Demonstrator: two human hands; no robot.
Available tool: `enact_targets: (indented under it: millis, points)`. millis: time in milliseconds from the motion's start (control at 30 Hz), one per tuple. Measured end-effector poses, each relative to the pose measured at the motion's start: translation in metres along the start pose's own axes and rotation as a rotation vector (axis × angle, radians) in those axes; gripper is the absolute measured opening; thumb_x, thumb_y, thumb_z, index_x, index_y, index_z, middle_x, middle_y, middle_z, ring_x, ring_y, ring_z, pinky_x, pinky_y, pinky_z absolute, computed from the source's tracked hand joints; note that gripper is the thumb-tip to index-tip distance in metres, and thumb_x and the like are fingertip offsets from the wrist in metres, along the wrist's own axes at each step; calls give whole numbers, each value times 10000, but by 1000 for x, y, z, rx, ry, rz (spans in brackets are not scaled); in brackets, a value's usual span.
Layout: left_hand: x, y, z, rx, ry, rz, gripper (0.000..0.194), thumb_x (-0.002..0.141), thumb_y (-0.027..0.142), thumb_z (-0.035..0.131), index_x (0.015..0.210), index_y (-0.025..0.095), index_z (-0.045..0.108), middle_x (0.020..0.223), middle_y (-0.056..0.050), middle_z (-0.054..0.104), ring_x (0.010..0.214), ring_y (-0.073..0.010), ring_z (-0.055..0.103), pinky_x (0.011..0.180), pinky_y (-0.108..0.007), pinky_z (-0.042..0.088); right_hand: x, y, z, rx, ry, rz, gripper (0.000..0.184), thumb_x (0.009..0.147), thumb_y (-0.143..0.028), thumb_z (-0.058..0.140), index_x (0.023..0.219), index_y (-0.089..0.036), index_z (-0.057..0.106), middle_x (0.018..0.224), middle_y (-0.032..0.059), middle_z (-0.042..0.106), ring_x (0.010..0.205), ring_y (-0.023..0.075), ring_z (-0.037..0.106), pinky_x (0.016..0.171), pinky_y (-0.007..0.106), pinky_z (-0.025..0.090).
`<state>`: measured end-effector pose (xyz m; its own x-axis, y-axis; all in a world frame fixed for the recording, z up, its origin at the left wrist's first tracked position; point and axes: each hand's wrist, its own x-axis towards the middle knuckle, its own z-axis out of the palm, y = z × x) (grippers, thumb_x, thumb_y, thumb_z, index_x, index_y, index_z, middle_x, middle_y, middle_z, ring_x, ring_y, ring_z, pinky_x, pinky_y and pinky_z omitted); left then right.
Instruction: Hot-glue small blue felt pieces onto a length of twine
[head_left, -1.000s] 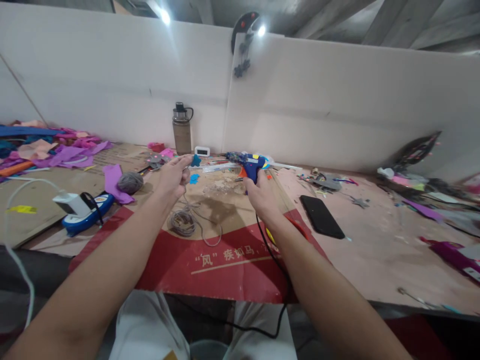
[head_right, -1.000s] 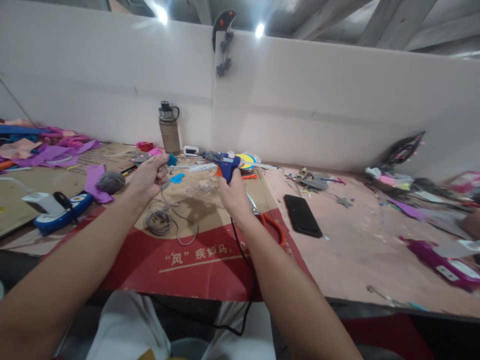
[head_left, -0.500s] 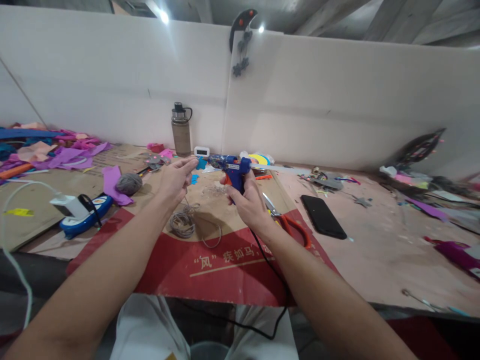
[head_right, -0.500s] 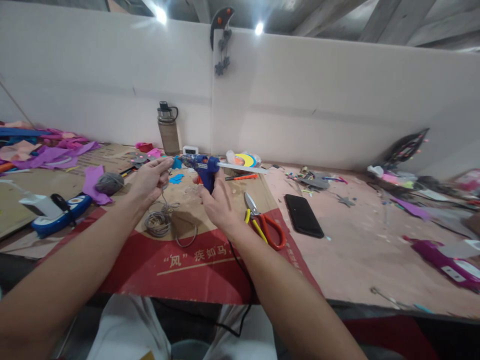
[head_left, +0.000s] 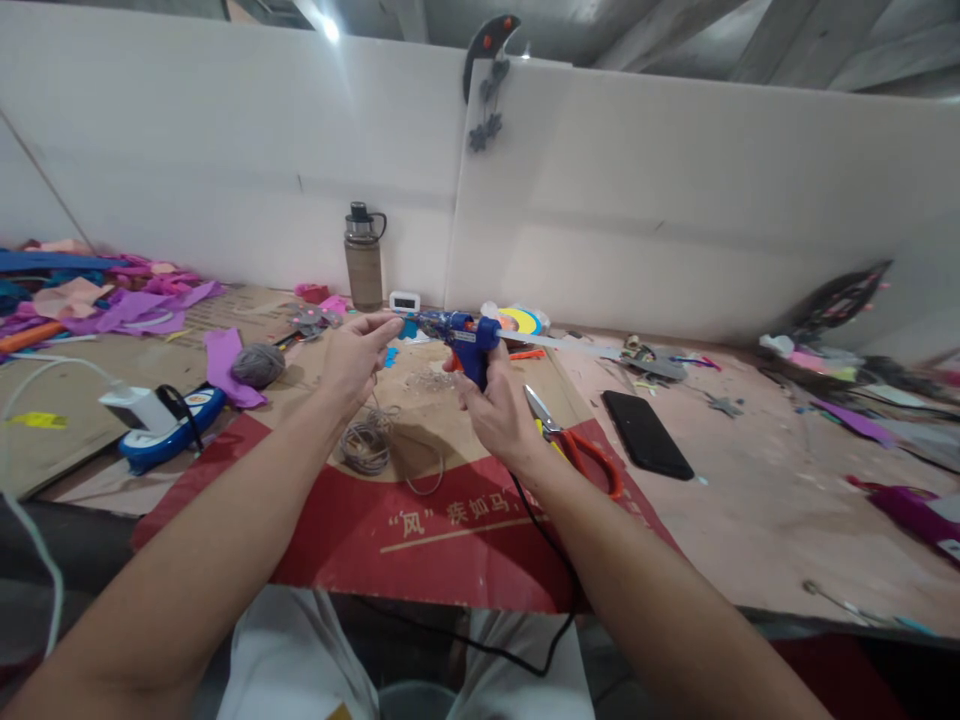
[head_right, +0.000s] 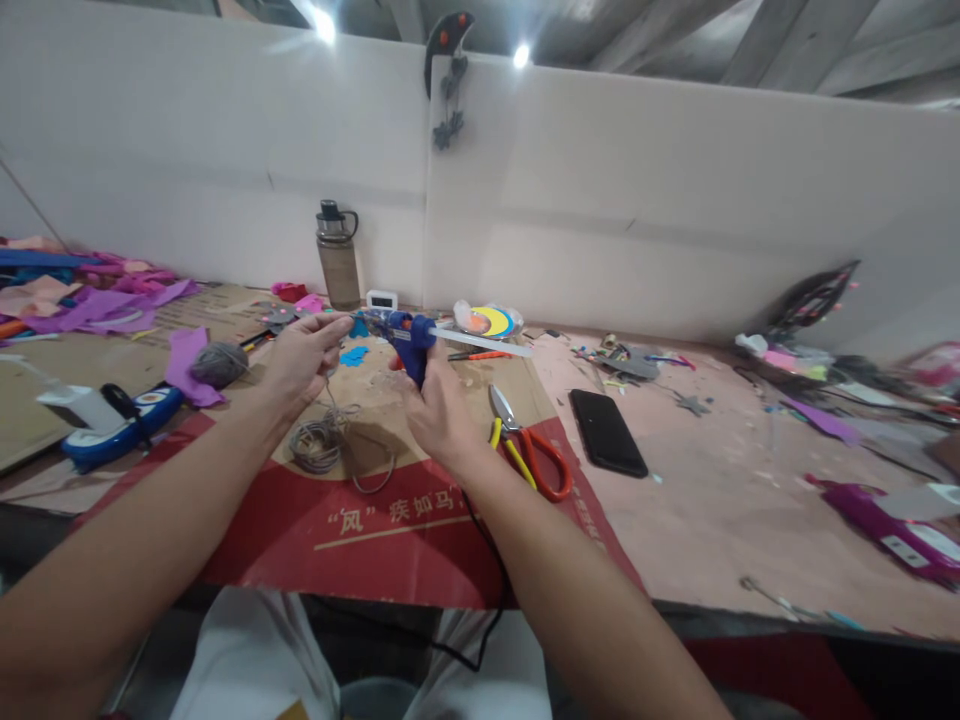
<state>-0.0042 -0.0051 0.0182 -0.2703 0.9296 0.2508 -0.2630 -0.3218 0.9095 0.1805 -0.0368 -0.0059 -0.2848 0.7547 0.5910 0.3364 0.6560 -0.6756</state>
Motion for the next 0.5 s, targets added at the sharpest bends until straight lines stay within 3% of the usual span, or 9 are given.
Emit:
enact_targets:
  millis: [500]
  points:
    - [-1,-1,1,30,-9,22,83,671,206,749,700,158,687,521,45,485,376,-20,298,352,-188,151,-1,-2,3,65,55,22,294,873,-188,476,1163,-224,442,1020,76,600,874,198,574,728,348,480]
